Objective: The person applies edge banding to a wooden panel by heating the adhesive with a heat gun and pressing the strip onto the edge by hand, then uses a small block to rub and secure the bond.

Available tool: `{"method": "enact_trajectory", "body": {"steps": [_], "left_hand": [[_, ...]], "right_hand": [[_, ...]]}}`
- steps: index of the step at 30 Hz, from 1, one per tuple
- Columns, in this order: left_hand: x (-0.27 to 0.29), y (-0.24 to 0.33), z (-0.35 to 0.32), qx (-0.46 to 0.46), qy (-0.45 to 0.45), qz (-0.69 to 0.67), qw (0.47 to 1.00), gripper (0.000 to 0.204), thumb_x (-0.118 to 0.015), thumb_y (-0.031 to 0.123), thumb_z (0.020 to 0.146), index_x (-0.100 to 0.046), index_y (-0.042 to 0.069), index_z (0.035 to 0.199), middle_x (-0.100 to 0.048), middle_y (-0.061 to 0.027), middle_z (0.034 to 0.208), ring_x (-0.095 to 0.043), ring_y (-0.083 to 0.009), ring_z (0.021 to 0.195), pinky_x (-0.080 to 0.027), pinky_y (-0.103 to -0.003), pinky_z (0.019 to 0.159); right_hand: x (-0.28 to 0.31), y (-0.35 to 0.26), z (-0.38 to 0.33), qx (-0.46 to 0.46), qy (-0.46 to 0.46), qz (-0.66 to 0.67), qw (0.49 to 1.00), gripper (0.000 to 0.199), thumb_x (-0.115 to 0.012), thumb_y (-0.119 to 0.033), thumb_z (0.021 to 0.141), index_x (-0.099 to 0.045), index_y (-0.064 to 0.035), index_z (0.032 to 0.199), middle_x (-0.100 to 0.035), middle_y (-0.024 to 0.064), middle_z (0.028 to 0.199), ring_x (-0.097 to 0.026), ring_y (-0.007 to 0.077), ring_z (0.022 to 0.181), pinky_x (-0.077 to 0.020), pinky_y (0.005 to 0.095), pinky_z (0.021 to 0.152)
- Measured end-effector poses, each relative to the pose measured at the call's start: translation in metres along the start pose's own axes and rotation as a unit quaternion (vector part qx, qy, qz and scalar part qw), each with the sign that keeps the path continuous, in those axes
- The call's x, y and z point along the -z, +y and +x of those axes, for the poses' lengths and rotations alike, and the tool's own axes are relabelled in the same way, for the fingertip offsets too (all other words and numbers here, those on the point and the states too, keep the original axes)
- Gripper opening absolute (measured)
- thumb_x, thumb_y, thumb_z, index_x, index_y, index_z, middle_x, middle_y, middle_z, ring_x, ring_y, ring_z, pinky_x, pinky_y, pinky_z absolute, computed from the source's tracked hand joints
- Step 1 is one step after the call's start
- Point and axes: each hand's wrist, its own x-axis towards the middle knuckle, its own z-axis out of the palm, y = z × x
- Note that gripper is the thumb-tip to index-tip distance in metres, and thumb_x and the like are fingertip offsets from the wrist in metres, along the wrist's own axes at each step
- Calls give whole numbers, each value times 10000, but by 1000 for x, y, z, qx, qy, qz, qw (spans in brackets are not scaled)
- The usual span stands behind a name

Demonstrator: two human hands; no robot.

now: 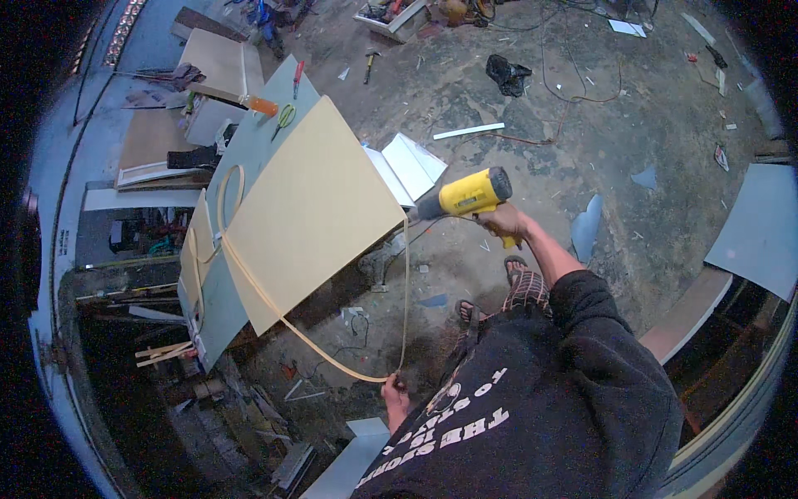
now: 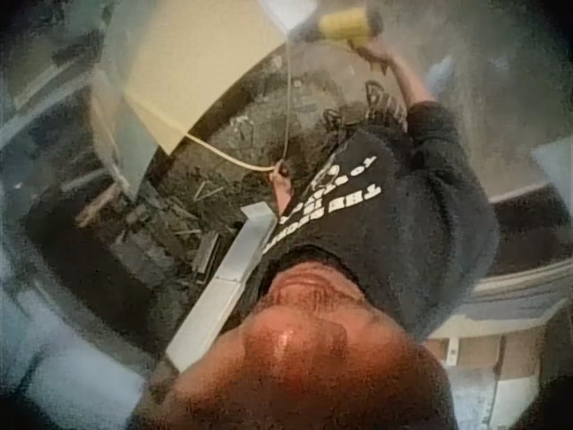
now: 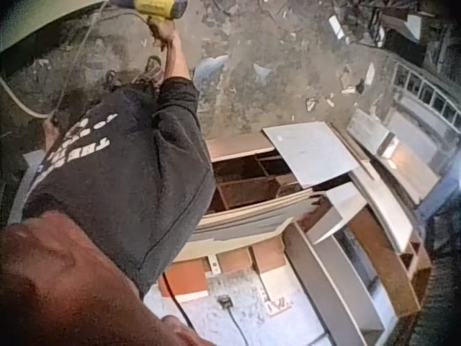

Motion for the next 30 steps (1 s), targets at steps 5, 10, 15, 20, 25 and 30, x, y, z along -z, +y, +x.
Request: {"method": "enact_trajectory", "body": {"steps": [5, 10, 15, 20, 25, 30], "left_hand": [[2, -3, -2, 2, 17, -9, 1000, 300, -656, 103, 849, -521, 137, 1114, -659, -30, 920, -502, -98, 567, -518, -333, 605], [2, -3, 2, -4, 23, 13, 1000, 279, -660, 107, 846, -512, 117, 1082, -656, -36, 906, -495, -101, 560, -521, -330, 586], [1, 1, 1, -7, 1, 14, 1000, 252, -661, 96, 841, -525, 119, 1053, -647, -25, 873, -494, -92, 553, -522, -335, 576], [2, 3, 3, 6, 24, 11, 1000, 249, -663, 91, 839, -539, 121, 1053, -641, -19, 853, -496, -87, 555, -528, -333, 571], [5, 0, 8, -20, 13, 19, 1000, 244, -662, 85, 835, -549, 115, 1049, -640, -21, 859, -500, -91, 562, -530, -346, 576], [5, 2, 8, 0, 7, 5, 1000, 274, -660, 76, 832, -531, 113, 1071, -650, -34, 902, -504, -103, 565, -498, -315, 550]], "right_hand": [[-1, -2, 4, -4, -2, -16, 1000, 145, -664, -188, 775, -635, -54, 821, -558, 3, 634, -513, 116, 501, -408, 290, 447], [-2, 11, 2, 13, 11, 13, 1000, 169, -670, -175, 764, -629, -48, 868, -570, 17, 636, -524, 125, 497, -419, 287, 455], [-5, 22, 0, -10, -22, 51, 998, 169, -665, -167, 766, -620, -42, 870, -574, 23, 653, -533, 129, 510, -427, 288, 460], [-3, 28, -3, -12, -24, 88, 996, 160, -657, -160, 768, -614, -46, 872, -578, 29, 673, -541, 135, 513, -437, 289, 467], [5, 34, -9, 13, -18, 64, 998, 194, -652, -161, 771, -622, -44, 922, -566, 22, 673, -537, 138, 510, -446, 289, 471], [13, 40, -17, 15, -10, 101, 995, 219, -647, -152, 768, -623, -36, 953, -570, 31, 680, -536, 147, 504, -452, 294, 465]]}}
